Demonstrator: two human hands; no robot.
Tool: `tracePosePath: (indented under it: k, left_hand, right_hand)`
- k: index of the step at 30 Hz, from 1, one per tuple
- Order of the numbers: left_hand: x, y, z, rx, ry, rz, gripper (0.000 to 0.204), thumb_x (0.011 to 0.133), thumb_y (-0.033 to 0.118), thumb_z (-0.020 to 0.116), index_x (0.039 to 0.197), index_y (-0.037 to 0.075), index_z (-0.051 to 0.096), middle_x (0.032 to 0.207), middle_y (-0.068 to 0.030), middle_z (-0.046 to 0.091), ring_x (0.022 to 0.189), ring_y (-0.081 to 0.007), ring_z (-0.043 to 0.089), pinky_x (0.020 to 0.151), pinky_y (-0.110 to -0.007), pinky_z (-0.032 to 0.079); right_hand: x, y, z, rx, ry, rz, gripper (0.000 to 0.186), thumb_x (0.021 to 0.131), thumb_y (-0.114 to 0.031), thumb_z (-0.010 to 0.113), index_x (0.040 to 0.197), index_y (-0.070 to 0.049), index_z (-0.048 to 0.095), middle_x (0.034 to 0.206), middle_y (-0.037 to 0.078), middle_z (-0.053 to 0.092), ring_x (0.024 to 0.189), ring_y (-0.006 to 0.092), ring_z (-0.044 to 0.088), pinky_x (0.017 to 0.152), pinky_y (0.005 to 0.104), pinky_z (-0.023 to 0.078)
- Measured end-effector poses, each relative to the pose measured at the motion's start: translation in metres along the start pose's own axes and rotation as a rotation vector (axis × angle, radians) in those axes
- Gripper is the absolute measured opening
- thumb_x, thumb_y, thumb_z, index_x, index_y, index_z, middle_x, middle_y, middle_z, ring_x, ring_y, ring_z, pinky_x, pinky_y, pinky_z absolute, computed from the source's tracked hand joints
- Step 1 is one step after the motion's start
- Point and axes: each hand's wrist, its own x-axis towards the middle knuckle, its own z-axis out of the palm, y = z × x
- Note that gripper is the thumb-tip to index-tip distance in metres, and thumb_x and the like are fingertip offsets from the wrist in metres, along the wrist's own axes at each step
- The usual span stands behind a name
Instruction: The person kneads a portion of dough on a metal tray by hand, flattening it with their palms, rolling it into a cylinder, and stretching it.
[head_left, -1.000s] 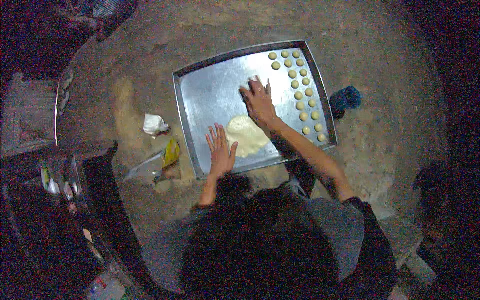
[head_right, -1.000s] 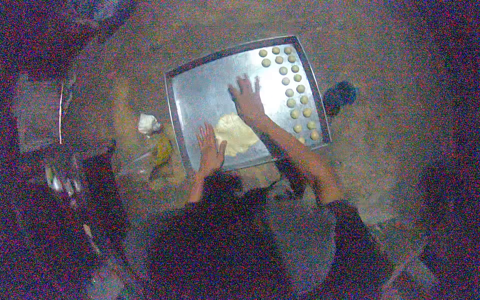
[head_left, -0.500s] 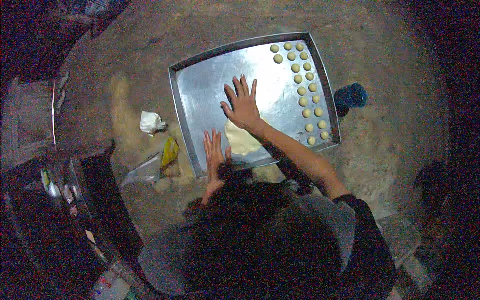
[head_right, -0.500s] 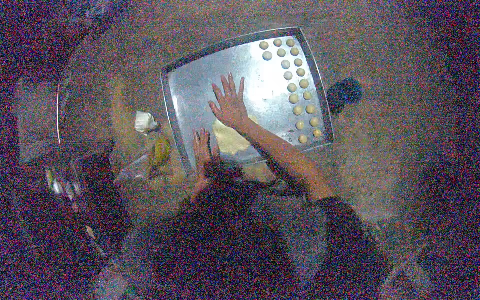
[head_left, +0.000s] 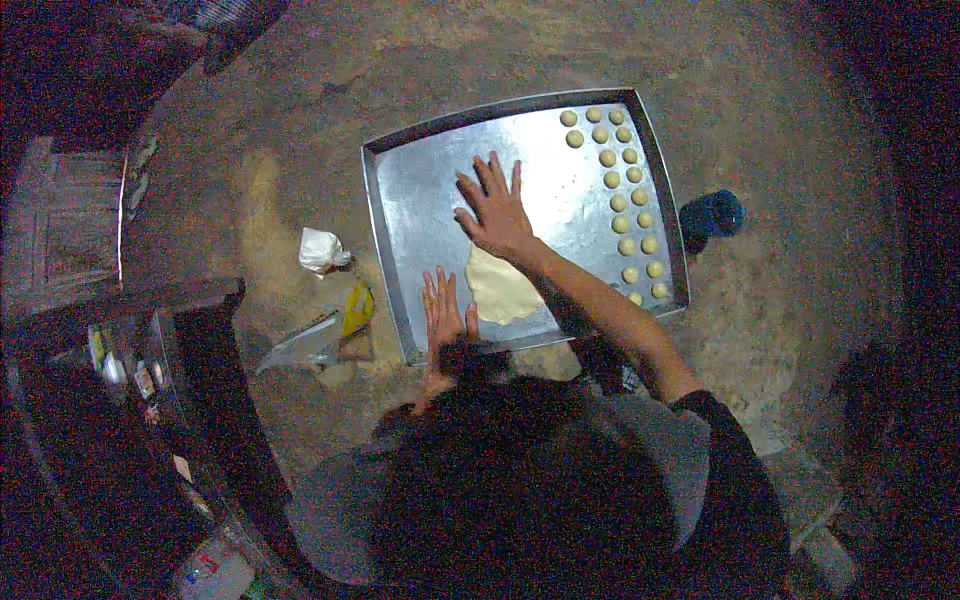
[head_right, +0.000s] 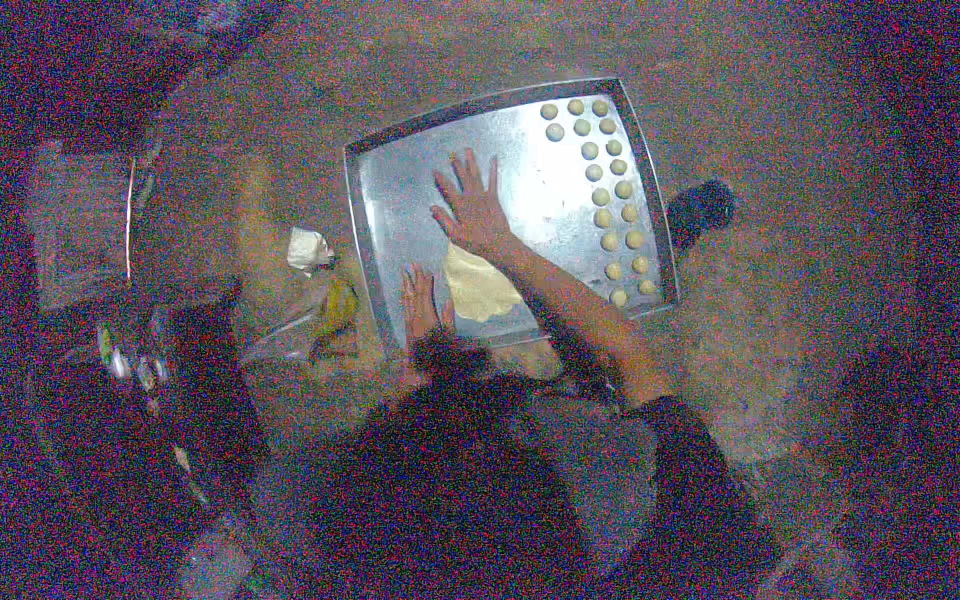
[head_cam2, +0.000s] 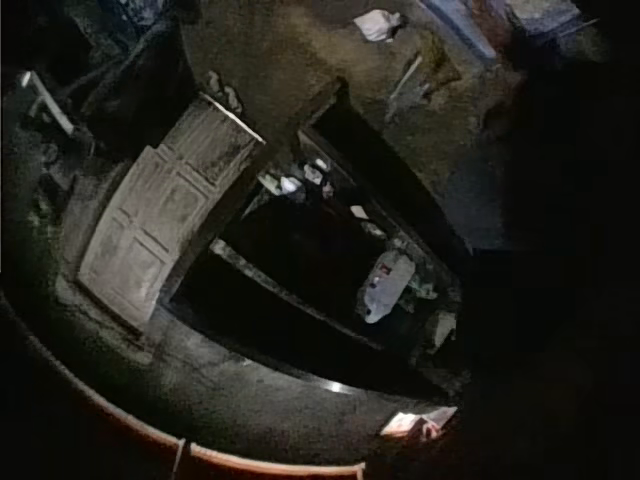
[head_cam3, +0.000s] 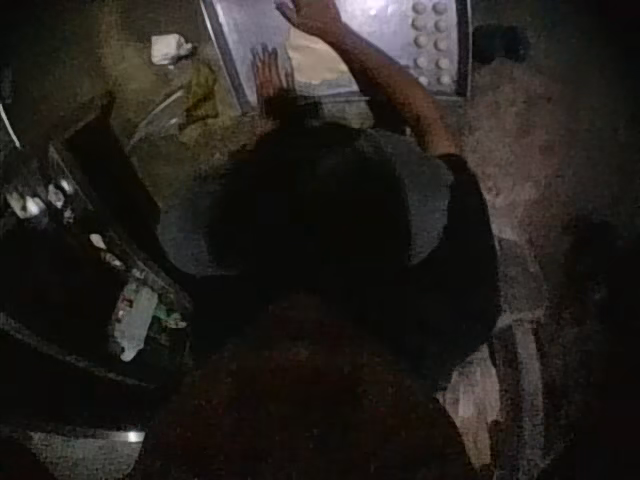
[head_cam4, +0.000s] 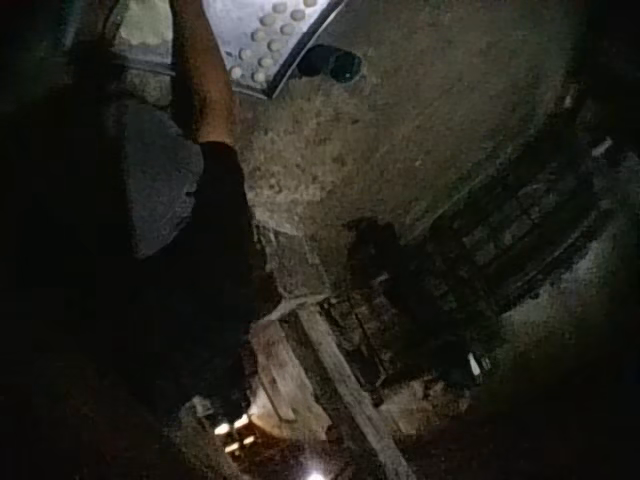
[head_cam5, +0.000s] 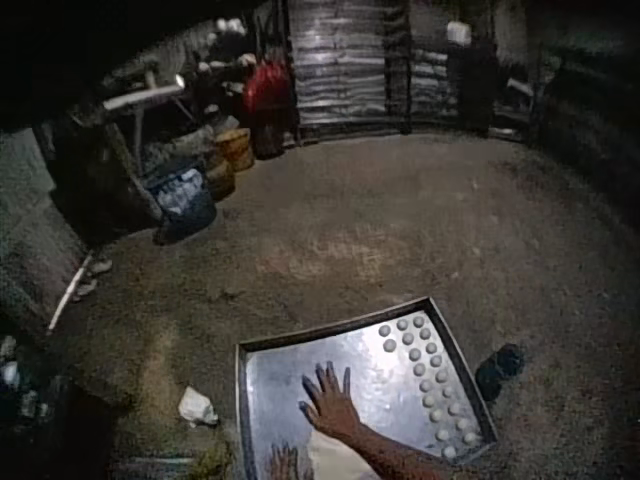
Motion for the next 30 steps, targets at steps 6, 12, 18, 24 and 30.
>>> tracePosePath:
  k: [6,12,18,24,30]
  left_hand:
    - [-0.007,0.022,-0.006,-0.121,0.185,-0.036,0.054,0.101,0.025,0.051,0.145,-0.005,0.042,0.159,-0.0247,0.036,0.151,-0.0456,0.023,0.123,-0.057,0.022]
    - [-0.009,0.005,0.001,-0.140,0.312,0.028,0.049,0.101,0.024,0.050,0.141,-0.004,0.046,0.153,-0.0242,0.043,0.148,-0.0457,0.030,0.121,-0.057,0.027]
    - [-0.016,-0.006,0.003,-0.114,0.351,-0.010,0.047,0.101,0.024,0.050,0.139,-0.004,0.047,0.151,-0.0237,0.045,0.146,-0.0454,0.033,0.119,-0.056,0.028]
    - [-0.018,0.005,-0.004,-0.117,0.336,-0.027,0.045,0.101,0.024,0.050,0.137,-0.003,0.049,0.148,-0.0232,0.047,0.143,-0.0451,0.036,0.118,-0.056,0.030]
    - [-0.018,0.012,-0.009,-0.114,0.334,-0.037,0.043,0.101,0.024,0.050,0.135,-0.002,0.050,0.146,-0.0227,0.049,0.141,-0.0447,0.039,0.117,-0.056,0.031]
  right_hand:
    - [0.011,0.000,-0.037,-0.056,0.093,0.047,0.055,0.101,-0.034,0.054,0.148,-0.007,0.047,0.159,0.022,0.035,0.154,0.0432,0.015,0.121,0.0699,-0.001]
    - [-0.028,-0.070,0.002,-0.001,-0.105,-0.274,0.066,0.101,-0.053,0.047,0.154,-0.013,0.042,0.164,0.026,0.023,0.155,0.0460,0.010,0.120,0.0724,0.001]
    - [-0.016,-0.080,0.005,0.052,-0.139,-0.182,0.084,0.100,-0.068,0.032,0.162,-0.012,0.026,0.166,0.031,0.014,0.154,0.0496,0.006,0.120,0.0702,0.001]
    - [-0.008,-0.084,0.006,0.003,-0.134,-0.057,0.090,0.097,-0.074,0.032,0.163,-0.013,0.021,0.165,0.033,0.011,0.154,0.0505,0.003,0.120,0.0703,-0.001]
    - [-0.004,-0.080,0.015,0.014,-0.059,-0.007,0.089,0.098,-0.072,0.031,0.163,-0.012,0.023,0.165,0.032,0.012,0.155,0.0499,0.003,0.120,0.0693,-0.001]
